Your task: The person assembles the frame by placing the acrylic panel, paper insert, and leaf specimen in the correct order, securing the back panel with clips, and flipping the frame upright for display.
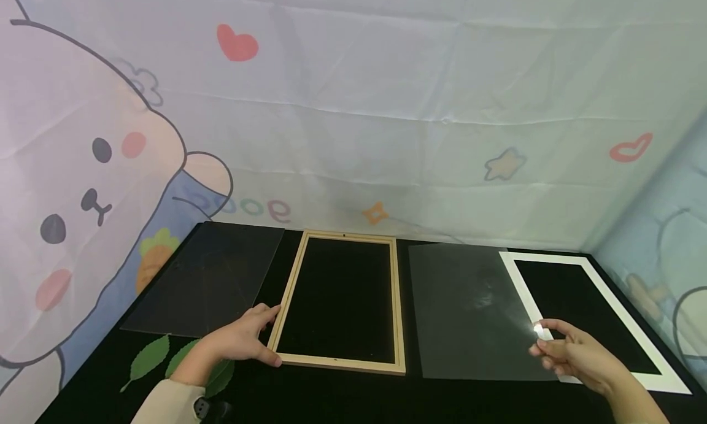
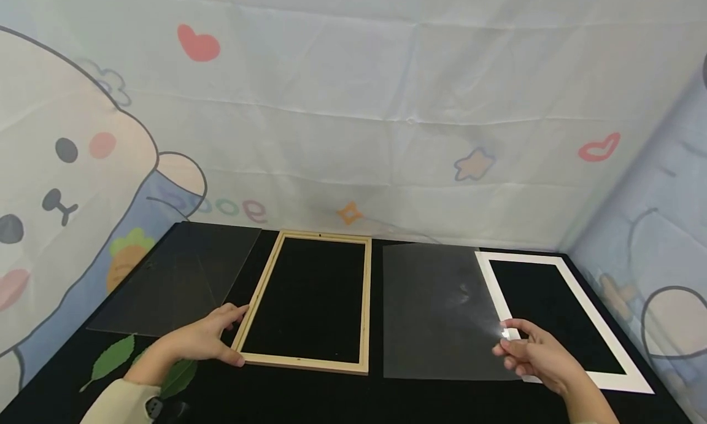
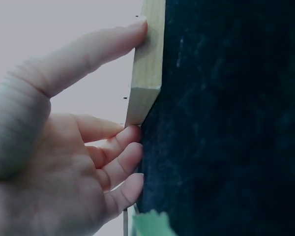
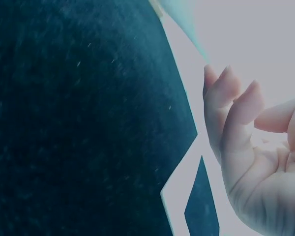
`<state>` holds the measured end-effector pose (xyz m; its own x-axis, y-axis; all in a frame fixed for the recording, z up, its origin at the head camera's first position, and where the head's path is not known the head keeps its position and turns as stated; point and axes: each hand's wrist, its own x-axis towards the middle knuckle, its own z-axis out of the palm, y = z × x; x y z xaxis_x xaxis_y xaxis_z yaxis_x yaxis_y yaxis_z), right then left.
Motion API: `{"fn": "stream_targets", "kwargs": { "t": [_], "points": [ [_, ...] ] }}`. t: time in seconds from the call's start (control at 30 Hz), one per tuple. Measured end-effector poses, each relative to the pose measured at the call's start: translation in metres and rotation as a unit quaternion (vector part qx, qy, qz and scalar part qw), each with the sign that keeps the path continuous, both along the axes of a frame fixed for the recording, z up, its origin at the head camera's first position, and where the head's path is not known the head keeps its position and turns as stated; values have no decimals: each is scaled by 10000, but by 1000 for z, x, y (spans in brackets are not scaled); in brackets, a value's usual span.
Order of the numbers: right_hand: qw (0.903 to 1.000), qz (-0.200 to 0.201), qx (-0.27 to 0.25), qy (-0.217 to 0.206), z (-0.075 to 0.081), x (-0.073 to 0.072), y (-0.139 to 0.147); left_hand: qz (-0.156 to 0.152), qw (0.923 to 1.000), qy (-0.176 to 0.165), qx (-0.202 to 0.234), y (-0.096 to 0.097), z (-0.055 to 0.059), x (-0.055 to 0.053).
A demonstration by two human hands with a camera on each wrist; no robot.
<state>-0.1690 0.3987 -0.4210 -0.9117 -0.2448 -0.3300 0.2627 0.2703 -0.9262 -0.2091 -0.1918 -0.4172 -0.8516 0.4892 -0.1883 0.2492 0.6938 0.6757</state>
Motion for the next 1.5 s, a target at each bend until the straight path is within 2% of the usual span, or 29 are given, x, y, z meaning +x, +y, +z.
{"fn": "stream_targets", "kwargs": {
  "t": [0.3,0.43,0.5,0.67,0.77,0.83,0.97,1.1,1.23,1.37,1.5],
  "points": [
    [9975,414,-293,498,18,3,-19,-89,9981,-44,-601,3,11,-4],
    [9952,560,-510,612,25,5,-35,7,9962,-6,-868,8,19,-4],
    [9942,611,-600,653,28,6,-43,89,9962,42,-869,11,22,-3],
    [9908,717,-891,719,32,6,-62,221,9991,129,-331,17,26,0],
    [9868,849,-1092,842,33,6,-73,170,9993,-152,291,21,26,3],
    [9840,947,-1203,915,33,6,-80,138,9965,-393,721,24,26,4],
    [9825,1028,-1247,925,34,6,-94,82,9878,-671,1404,29,25,8],
    [9837,1011,-1176,914,35,4,-107,99,9781,-867,1888,37,24,11],
    [9844,945,-1150,935,37,2,-119,126,9651,-1122,2363,45,21,15],
    [9838,898,-1206,981,37,-1,-130,69,9449,-1433,2942,52,17,18],
    [9827,903,-1280,986,36,-4,-139,30,9181,-1835,3513,58,14,19]
  ]
}}
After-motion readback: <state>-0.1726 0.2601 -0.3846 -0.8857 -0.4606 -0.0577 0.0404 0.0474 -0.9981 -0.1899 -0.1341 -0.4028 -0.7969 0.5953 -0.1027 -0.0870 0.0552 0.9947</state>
